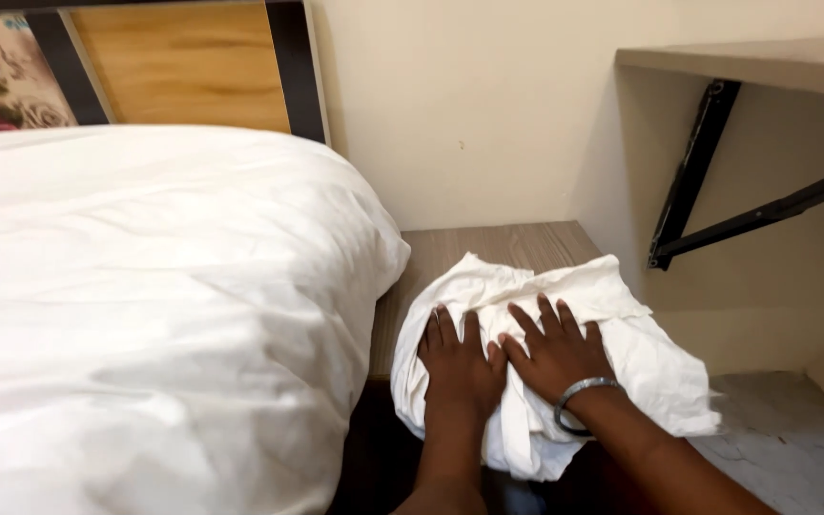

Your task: The person wipes a mirror and a wooden table with a cloth, then moves to a bedside table to wipe its surface and fold the cloth.

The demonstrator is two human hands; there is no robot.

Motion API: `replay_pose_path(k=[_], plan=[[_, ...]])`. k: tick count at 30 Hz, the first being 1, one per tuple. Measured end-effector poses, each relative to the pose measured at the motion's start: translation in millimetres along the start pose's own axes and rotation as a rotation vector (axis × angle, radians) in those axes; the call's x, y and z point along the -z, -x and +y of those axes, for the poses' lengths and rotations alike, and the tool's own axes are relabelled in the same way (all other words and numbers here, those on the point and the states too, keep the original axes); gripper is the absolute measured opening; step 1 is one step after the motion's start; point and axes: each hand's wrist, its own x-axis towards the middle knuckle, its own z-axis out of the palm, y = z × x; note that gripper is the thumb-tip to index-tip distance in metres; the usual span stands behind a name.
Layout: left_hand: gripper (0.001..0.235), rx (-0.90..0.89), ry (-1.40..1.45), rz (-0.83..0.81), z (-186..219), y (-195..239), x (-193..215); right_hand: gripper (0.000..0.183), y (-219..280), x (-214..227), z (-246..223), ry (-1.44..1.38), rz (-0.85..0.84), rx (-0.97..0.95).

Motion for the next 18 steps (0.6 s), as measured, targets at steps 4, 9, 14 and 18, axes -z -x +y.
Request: replay_pose_path(k=[4,9,14,18], plan=[[0.062,0.022,-0.014,-0.144,7.3,5.0,29.6,0.073,13.2,12.4,0.8,-0.036,-0.034,0.012],[0.062,0.031,-0.042,-0.237,14.6,12.3,39.5,0.077,17.2,3.7,0.1,-0.036,-0.128,-0.002],[0.063,0.151,-0.125,-0.467,13.7,-0.1,47.1,0.08,0.9,5.1,-6.9,-0.018,-0.241,-0.067],[0.064,0.137,-0.139,-0.496,17.2,-6.1,49.8,0.081,-12.9,1.5,-2.9,-0.006,-0.307,-0.09]])
